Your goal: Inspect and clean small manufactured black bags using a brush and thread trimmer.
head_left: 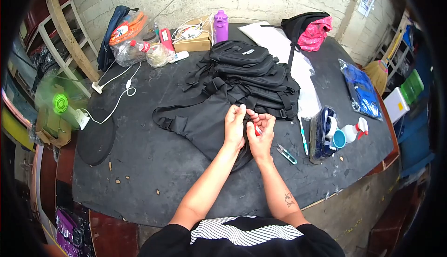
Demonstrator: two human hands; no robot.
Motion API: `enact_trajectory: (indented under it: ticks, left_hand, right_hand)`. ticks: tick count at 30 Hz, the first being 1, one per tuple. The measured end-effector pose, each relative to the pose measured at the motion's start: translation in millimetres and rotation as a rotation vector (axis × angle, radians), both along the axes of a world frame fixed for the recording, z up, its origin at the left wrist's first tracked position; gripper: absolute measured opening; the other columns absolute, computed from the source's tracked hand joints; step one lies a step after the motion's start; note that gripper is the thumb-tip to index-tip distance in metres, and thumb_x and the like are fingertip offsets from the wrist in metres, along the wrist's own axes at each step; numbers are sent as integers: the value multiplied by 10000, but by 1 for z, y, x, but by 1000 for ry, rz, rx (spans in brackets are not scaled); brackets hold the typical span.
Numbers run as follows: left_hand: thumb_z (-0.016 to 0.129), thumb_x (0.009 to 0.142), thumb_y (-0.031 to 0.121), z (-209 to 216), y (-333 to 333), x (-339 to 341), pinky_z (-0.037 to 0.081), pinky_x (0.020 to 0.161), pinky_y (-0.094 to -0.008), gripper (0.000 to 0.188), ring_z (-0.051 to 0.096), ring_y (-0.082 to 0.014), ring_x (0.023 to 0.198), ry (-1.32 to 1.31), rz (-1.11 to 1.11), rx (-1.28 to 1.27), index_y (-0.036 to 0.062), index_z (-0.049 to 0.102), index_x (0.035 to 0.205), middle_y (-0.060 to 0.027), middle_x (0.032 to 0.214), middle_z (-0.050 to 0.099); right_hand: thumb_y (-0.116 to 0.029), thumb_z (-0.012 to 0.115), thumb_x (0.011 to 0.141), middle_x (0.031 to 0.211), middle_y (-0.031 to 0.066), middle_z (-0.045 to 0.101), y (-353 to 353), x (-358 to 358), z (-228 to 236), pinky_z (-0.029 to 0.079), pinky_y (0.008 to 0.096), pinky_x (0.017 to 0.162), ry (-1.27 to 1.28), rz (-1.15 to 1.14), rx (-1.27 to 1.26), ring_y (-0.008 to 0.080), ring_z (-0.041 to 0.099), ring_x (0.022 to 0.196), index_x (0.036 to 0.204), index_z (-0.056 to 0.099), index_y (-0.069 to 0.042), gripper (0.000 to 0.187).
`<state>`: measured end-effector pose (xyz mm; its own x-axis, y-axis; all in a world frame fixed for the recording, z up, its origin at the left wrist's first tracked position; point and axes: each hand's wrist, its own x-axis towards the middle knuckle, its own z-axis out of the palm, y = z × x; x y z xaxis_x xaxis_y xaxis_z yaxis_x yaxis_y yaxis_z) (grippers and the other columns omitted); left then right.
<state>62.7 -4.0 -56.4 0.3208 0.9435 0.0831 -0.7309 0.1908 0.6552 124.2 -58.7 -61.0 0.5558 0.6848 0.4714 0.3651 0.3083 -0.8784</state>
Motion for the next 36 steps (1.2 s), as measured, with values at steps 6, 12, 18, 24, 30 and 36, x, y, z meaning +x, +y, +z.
enact_trajectory:
  ticks: [6,12,18,24,30,36]
  left_hand:
    - [515,933,154,15,18,10,526,719,-315,209,617,-185,764,57,-37,127,86,411,765,-110,828,618]
    - [484,935,137,27,30,8,523,784,-356,166,631,-240,860,11,-142,102,88,437,785,-139,888,631]
    - [501,928,144,30,30,4,521,782,-357,176,628,-234,858,-11,-131,90,95,443,770,-131,876,632]
    - [523,919,158,32,28,1,516,764,-340,200,624,-210,821,24,-117,102,101,430,752,-123,864,632]
    - [526,915,155,29,29,-2,515,760,-331,196,617,-198,812,60,-117,116,102,431,752,-124,860,632]
    - [521,914,145,29,29,2,513,753,-325,189,607,-191,792,51,-111,113,100,430,754,-117,845,629]
  right_hand:
    - [-101,653,799,737,75,592,13,15,0,473,265,634,79,11,40,131,585,690,971,441,-8,289]
    - [-91,661,749,706,86,600,25,20,15,487,296,612,20,-4,80,171,600,631,824,471,-23,215]
    - [-57,636,720,697,103,593,26,13,22,486,317,594,-37,-17,68,216,604,609,804,459,-20,200]
    - [-28,618,755,728,75,594,24,12,21,472,251,610,-87,-18,60,108,572,655,819,466,-3,167]
    - [-96,652,718,726,119,613,21,9,22,491,362,625,-100,-41,24,295,627,662,813,462,-28,222]
    - [-107,649,715,730,118,614,24,14,20,491,370,629,-102,-41,-21,297,629,666,818,460,-30,229]
